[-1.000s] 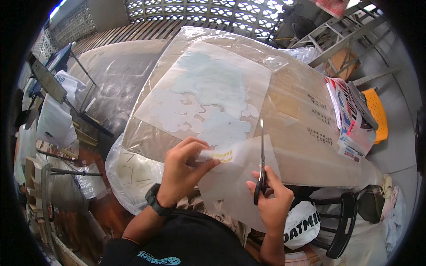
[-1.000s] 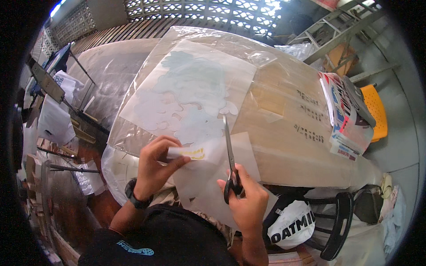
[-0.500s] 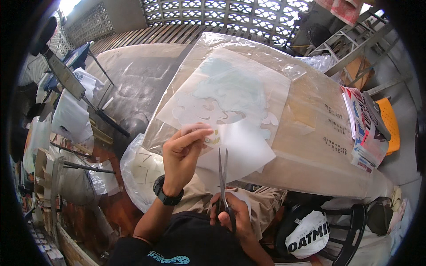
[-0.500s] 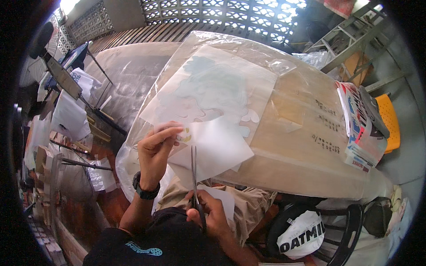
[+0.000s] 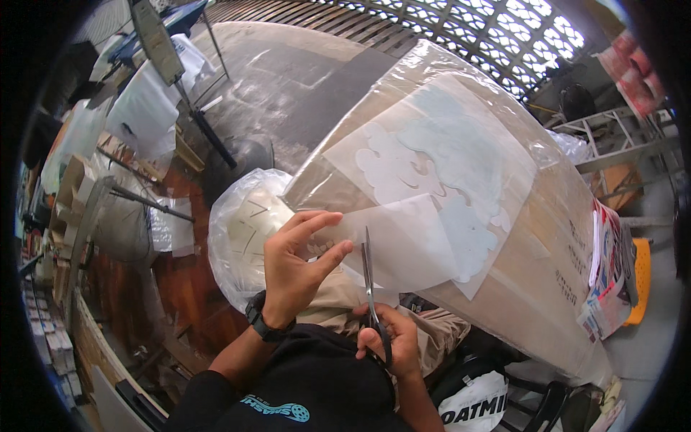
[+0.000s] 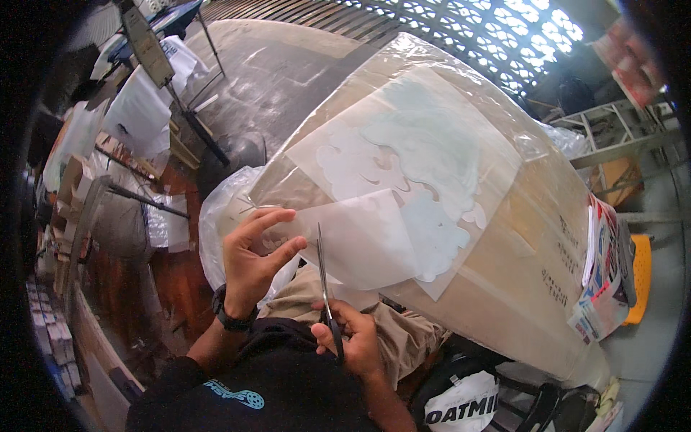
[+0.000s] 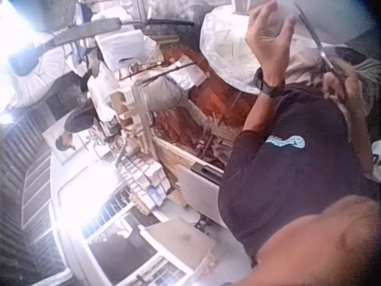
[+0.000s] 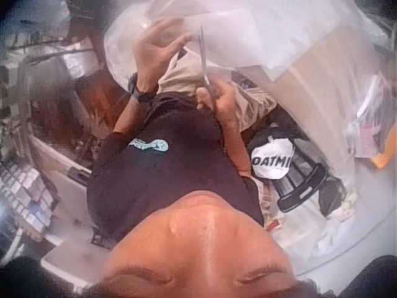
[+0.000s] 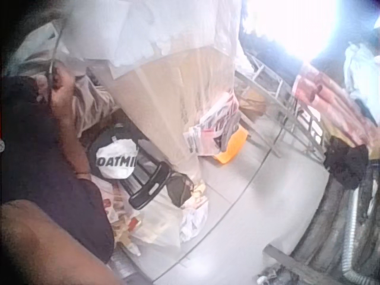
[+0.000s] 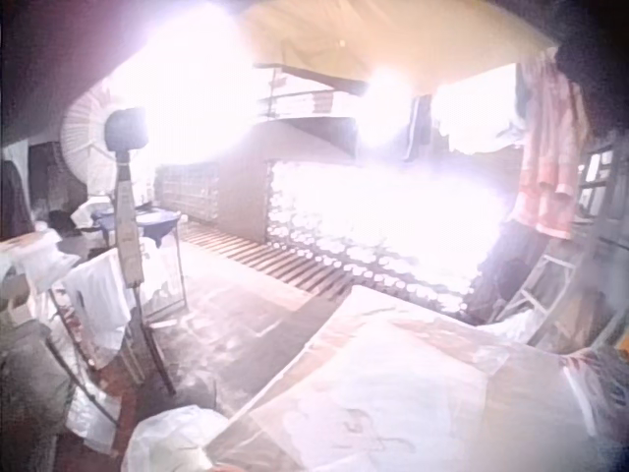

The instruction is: The person cuts out various printed vinyl transfers from larger sheets using scissors, separating different designs and trimming away excess material.

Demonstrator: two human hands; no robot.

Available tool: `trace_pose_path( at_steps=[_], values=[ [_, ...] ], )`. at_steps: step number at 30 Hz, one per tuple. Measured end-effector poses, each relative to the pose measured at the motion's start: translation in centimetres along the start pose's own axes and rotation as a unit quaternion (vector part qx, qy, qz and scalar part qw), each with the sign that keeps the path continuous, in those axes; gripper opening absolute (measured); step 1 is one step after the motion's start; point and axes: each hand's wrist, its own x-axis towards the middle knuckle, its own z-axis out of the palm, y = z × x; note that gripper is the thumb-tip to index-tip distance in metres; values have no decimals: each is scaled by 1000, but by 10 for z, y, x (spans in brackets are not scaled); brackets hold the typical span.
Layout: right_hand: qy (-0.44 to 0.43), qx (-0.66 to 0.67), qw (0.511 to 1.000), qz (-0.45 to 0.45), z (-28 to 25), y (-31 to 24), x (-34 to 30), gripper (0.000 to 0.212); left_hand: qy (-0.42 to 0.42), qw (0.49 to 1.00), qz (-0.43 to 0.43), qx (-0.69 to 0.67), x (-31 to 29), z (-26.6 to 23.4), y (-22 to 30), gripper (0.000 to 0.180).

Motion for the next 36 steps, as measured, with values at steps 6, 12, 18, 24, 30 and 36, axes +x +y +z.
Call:
trace_pose_path(
  at_steps=[6, 12, 18, 24, 30, 36],
  values=[
    [-39, -10, 999, 9, 3, -3, 8, 50, 40, 990, -101, -89, -13, -15, 2, 36],
    [-57, -47, 997, 11, -1, -18, 21, 52, 34, 989, -109, -90, -15, -19, -12, 38],
    [-52, -80, 995, 6, 1, -25, 25, 50, 41, 985, -121, -118, -15, -18, -15, 37],
    [-52, -89, 995, 5, -1, -23, 25, 45, 31, 991, -98, -86, -14, -19, -17, 37],
    [-53, -105, 993, 3, 0, -26, 25, 41, 53, 984, -122, -122, -14, -18, -13, 36],
    [-56, -117, 992, 1, -3, -26, 26, 42, 51, 983, -124, -126, -13, -17, -11, 36]
  ],
)
